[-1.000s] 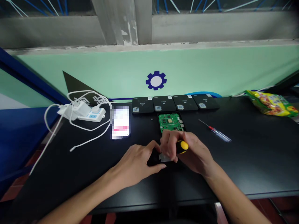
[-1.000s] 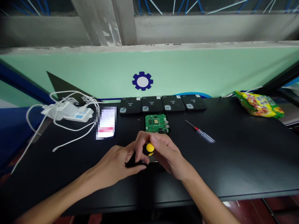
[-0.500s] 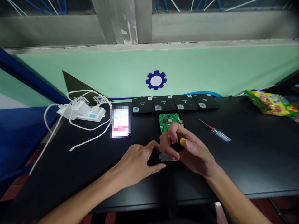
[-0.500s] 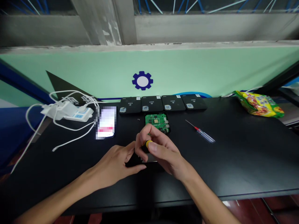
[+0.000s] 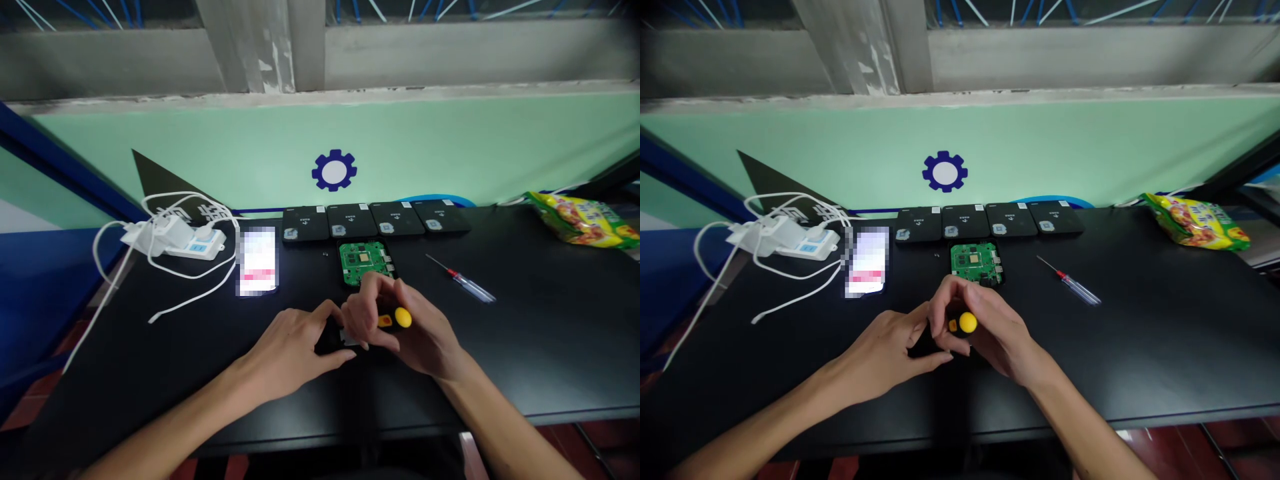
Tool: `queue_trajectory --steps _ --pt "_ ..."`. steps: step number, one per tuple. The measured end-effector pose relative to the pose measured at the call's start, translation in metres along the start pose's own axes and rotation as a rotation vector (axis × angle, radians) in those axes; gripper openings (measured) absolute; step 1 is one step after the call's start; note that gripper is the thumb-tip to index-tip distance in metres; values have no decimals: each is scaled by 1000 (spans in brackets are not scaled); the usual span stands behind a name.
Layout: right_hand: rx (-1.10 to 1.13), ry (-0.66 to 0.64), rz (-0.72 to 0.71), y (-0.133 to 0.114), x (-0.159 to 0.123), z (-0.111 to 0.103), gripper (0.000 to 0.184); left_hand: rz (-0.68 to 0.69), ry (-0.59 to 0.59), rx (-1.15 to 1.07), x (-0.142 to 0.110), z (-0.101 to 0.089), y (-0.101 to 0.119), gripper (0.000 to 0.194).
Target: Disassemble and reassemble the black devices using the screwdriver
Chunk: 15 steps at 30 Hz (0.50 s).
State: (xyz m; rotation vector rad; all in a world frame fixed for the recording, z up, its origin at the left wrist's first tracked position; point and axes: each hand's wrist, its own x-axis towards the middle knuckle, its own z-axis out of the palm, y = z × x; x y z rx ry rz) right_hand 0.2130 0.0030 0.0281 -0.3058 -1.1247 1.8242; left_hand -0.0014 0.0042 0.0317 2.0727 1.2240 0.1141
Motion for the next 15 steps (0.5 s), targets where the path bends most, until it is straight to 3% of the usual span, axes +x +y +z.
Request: queue_trajectory --steps 6,15 --pt "66 -3 17 -7 1 1 25 -1 0 19 0 0 -1 44" --pt "80 -14 -11 -4 4 0 18 6 8 14 0 1 -2 41"
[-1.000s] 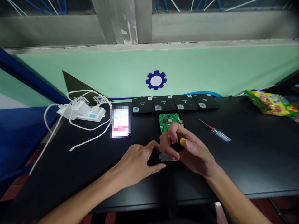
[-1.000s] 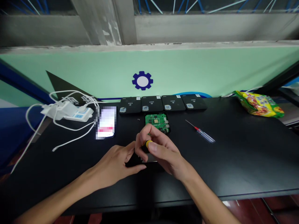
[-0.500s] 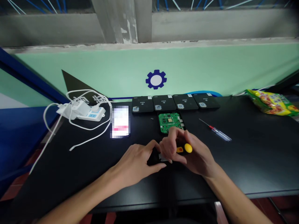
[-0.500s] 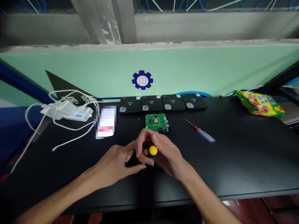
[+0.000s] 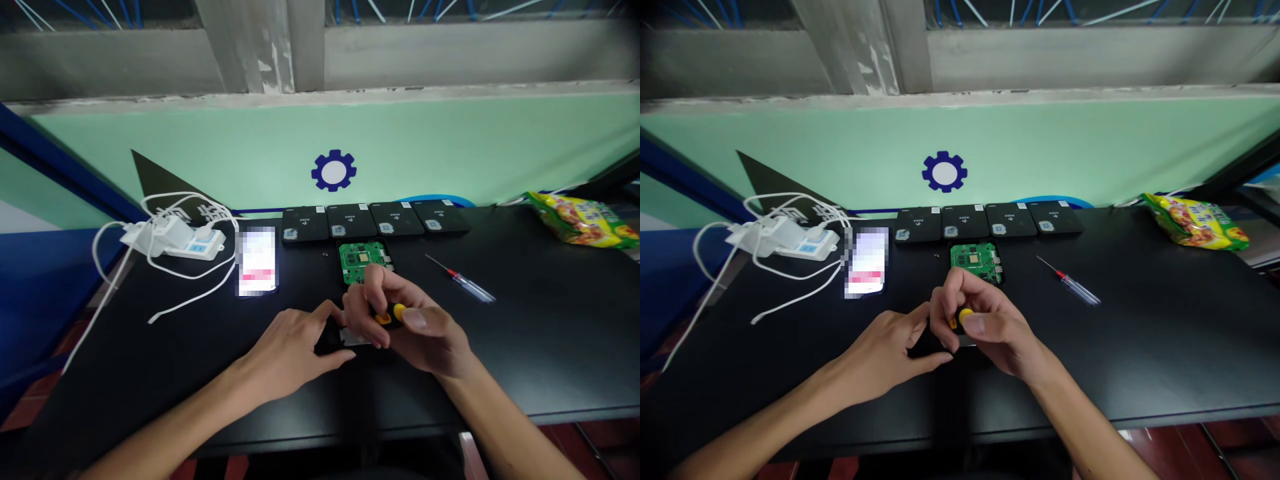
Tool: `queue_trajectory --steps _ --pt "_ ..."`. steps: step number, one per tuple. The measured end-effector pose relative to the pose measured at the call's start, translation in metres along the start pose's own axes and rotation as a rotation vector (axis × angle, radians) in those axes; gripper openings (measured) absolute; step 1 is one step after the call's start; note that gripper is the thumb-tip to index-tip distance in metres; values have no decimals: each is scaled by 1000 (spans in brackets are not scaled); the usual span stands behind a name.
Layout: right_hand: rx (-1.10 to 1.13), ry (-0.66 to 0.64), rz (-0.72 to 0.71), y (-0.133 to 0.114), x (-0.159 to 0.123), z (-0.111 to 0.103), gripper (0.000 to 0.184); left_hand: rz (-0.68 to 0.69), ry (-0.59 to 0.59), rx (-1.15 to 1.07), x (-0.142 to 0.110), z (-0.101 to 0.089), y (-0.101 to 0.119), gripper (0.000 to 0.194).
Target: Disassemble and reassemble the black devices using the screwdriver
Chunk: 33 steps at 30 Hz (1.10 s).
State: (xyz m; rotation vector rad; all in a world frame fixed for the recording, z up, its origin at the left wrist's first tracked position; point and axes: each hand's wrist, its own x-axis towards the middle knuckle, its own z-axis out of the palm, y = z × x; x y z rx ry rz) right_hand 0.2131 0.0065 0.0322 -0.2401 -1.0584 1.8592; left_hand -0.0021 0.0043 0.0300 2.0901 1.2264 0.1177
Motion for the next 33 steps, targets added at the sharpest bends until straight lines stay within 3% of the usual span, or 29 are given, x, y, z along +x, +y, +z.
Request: queue_trajectory --steps 13,19,33 --pt "6 59 -48 1 1 0 23 9 3 -29 1 0 1 36" --pt "3 63 -46 0 1 1 17 0 -3 -21 0 0 2 33" --pt "-57 -6 -39 1 1 -2 50 -6 -7 -25 0 0 1 35"
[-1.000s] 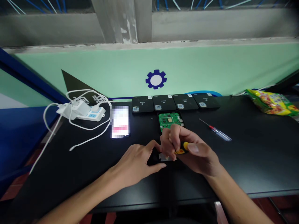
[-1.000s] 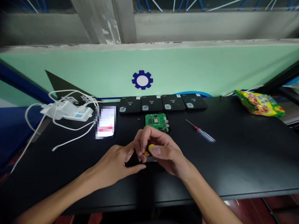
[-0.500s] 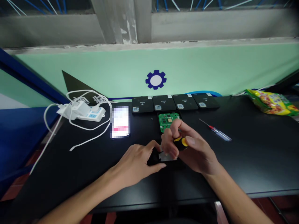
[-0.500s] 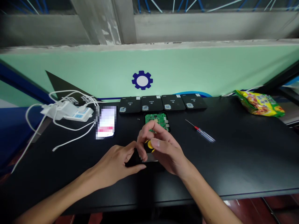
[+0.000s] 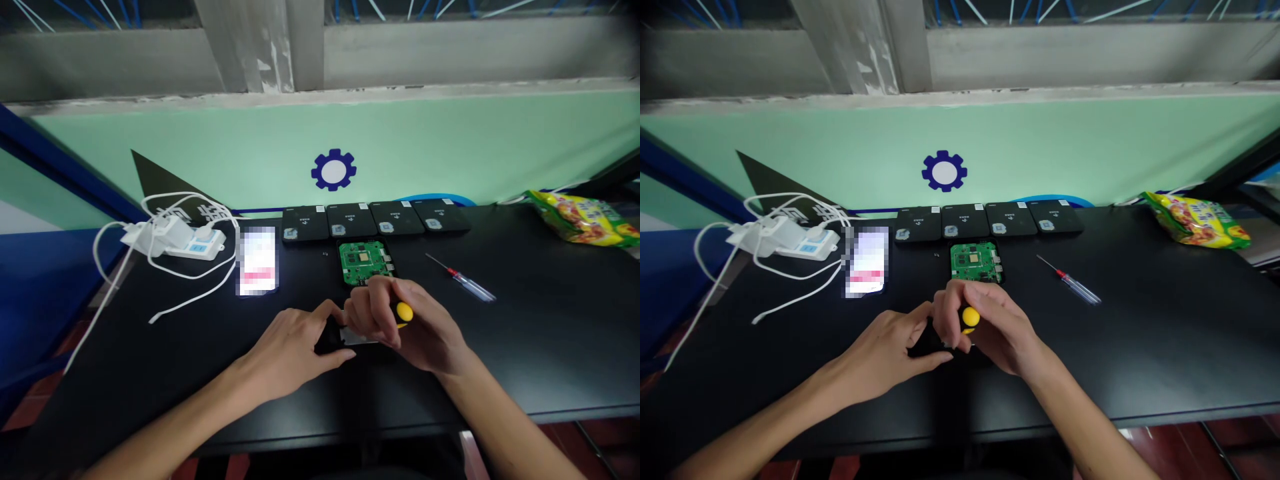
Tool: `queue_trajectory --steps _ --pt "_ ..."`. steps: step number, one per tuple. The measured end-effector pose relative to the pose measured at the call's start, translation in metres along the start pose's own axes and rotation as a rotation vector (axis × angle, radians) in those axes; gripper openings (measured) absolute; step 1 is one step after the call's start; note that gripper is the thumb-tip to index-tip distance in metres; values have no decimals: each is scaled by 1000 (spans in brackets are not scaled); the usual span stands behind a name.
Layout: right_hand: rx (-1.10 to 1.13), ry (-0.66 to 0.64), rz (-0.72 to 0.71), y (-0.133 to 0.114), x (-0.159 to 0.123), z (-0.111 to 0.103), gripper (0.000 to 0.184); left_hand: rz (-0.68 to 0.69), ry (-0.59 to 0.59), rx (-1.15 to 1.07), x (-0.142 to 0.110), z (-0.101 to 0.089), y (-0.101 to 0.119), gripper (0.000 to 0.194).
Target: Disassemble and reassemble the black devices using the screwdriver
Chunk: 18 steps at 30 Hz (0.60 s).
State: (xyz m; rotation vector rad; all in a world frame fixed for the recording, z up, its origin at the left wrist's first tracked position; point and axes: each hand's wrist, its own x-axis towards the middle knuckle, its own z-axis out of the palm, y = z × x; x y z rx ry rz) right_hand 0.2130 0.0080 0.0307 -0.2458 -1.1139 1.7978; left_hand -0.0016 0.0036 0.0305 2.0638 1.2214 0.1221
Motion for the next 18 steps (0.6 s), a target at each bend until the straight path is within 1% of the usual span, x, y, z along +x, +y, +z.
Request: queue_trajectory --steps 2,4,9,13,18 --pt "-19 16 -14 -1 1 1 54 4 6 0 0 0 0 36" --pt "-30 30 -22 -3 1 2 51 7 8 -3 0 0 0 36" --pt "22 41 20 -5 1 3 22 16 18 18 1 2 -2 38" --pt "48 44 36 -3 0 3 22 16 20 30 1 2 -3 42" --pt "3 46 0 -1 0 0 20 8 0 32 1 0 -2 37"
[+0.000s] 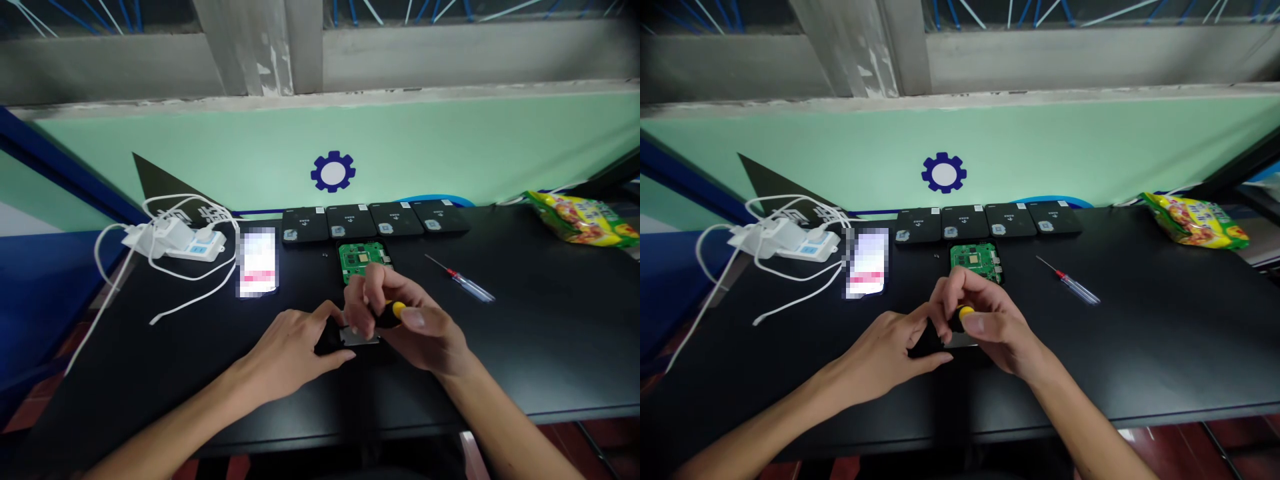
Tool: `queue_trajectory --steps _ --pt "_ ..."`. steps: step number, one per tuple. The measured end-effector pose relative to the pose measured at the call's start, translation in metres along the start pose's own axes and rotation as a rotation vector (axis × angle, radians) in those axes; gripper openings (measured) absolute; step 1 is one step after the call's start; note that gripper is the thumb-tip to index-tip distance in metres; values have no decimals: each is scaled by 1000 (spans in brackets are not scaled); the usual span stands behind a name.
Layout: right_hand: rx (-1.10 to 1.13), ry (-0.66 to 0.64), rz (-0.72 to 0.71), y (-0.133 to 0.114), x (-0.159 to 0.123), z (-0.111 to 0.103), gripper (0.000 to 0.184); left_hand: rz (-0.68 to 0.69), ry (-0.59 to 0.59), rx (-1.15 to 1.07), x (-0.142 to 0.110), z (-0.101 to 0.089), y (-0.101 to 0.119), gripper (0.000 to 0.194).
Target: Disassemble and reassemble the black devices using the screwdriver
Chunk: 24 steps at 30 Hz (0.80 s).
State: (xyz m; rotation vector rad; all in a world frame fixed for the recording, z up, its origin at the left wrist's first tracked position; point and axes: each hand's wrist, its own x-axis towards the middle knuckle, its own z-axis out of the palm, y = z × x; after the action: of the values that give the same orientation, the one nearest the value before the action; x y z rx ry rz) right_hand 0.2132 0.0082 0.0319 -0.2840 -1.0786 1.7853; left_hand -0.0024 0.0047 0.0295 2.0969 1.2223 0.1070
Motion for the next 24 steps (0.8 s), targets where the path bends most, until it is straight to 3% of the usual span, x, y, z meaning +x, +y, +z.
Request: queue_trajectory --steps 5,12,24 --pt "-77 2 -47 2 0 -2 26 16 13 -17 0 0 0 34" --pt "-20 13 -16 2 -2 -3 22 15 7 -25 0 0 0 33" --pt "-74 -26 10 3 -1 -1 62 -5 -11 5 -1 -2 3 41"
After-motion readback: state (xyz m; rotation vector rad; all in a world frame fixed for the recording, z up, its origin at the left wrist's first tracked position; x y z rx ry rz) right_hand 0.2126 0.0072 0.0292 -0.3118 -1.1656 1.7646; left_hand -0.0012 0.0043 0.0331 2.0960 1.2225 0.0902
